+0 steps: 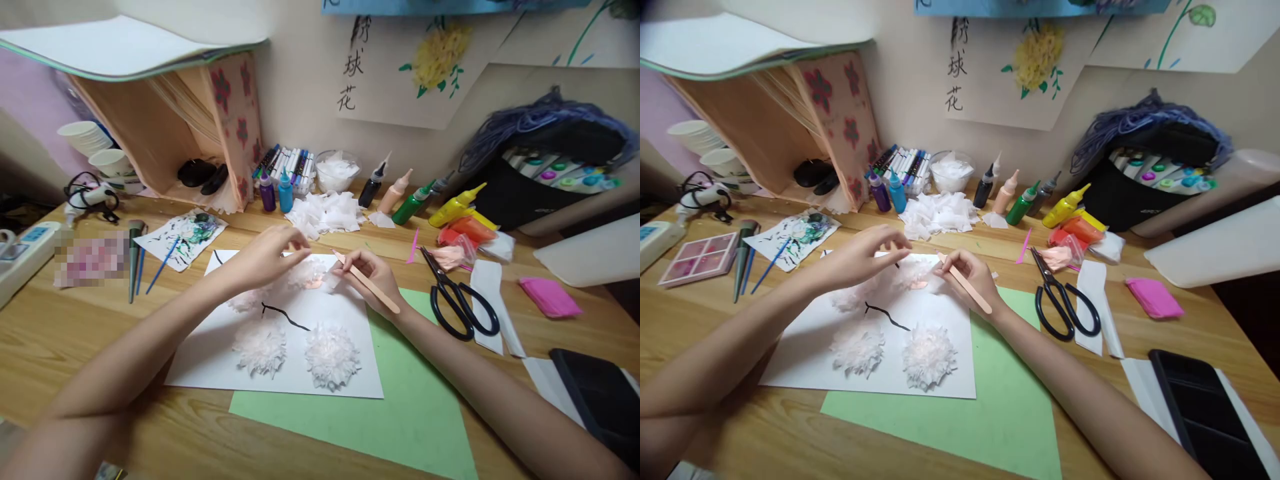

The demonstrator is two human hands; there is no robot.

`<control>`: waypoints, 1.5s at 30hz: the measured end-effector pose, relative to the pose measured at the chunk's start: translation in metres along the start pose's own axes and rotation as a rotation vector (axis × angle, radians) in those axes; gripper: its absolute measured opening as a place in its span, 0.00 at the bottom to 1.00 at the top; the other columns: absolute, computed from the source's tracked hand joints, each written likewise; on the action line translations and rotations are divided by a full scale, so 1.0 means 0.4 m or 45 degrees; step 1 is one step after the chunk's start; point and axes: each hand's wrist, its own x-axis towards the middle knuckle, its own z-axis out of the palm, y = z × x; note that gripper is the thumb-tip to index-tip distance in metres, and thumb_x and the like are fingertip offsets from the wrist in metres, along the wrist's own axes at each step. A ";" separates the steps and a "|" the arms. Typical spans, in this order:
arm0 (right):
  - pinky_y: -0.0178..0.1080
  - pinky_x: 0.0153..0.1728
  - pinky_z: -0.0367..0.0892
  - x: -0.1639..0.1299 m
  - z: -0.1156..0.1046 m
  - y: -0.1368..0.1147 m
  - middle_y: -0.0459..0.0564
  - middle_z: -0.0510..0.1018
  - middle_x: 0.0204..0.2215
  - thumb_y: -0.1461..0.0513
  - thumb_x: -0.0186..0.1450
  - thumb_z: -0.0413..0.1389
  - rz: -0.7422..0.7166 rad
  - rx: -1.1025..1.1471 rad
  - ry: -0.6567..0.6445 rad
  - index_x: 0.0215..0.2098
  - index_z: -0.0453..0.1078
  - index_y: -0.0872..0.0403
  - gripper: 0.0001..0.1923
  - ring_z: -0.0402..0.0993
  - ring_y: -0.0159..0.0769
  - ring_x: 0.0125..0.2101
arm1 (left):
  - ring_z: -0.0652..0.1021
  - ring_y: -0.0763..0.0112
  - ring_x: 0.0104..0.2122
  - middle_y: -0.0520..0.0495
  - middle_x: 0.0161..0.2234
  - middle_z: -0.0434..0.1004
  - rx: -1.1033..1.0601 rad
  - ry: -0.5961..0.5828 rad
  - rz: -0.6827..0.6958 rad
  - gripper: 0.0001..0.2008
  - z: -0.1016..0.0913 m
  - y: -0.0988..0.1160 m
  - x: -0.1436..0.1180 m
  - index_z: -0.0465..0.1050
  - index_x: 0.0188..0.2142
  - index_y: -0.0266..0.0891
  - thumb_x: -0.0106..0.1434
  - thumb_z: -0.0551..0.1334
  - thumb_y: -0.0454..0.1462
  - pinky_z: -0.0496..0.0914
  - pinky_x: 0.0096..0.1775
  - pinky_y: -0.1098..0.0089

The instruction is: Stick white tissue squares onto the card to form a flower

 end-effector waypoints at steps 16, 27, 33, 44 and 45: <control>0.33 0.26 0.61 0.017 -0.018 0.041 0.46 0.71 0.25 0.53 0.51 0.63 0.118 -0.019 0.075 0.28 0.62 0.54 0.18 0.66 0.31 0.26 | 0.74 0.58 0.42 0.41 0.43 0.74 -0.044 0.372 -1.006 0.19 0.087 -0.121 -0.378 0.66 0.44 0.37 0.55 0.58 0.44 0.67 0.42 0.62; 0.33 0.28 0.65 0.014 -0.023 0.010 0.42 0.69 0.24 0.52 0.47 0.66 0.234 0.155 0.052 0.27 0.61 0.53 0.21 0.67 0.28 0.24 | 0.72 0.56 0.45 0.39 0.45 0.73 0.470 0.470 -0.549 0.15 -0.035 -0.181 -0.215 0.66 0.45 0.37 0.59 0.54 0.40 0.66 0.44 0.61; 0.34 0.29 0.64 0.010 -0.020 0.011 0.44 0.69 0.25 0.54 0.52 0.63 0.088 0.005 -0.045 0.27 0.61 0.54 0.17 0.67 0.30 0.27 | 0.72 0.55 0.45 0.40 0.45 0.73 0.634 0.476 -0.462 0.16 -0.045 -0.205 -0.104 0.66 0.47 0.39 0.59 0.55 0.37 0.65 0.42 0.62; 0.35 0.31 0.62 -0.041 0.010 -0.024 0.46 0.72 0.28 0.59 0.56 0.61 0.072 -0.028 -0.264 0.29 0.60 0.53 0.13 0.67 0.31 0.28 | 0.70 0.65 0.39 0.45 0.37 0.72 0.237 0.491 -0.033 0.13 0.055 0.000 -0.095 0.70 0.39 0.38 0.66 0.49 0.40 0.64 0.41 0.66; 0.35 0.30 0.62 -0.049 0.015 -0.021 0.46 0.72 0.28 0.59 0.57 0.60 0.055 -0.027 -0.246 0.29 0.59 0.53 0.13 0.67 0.31 0.28 | 0.70 0.67 0.38 0.46 0.35 0.73 0.135 0.377 0.027 0.12 0.070 0.024 -0.098 0.71 0.37 0.39 0.65 0.51 0.42 0.64 0.40 0.67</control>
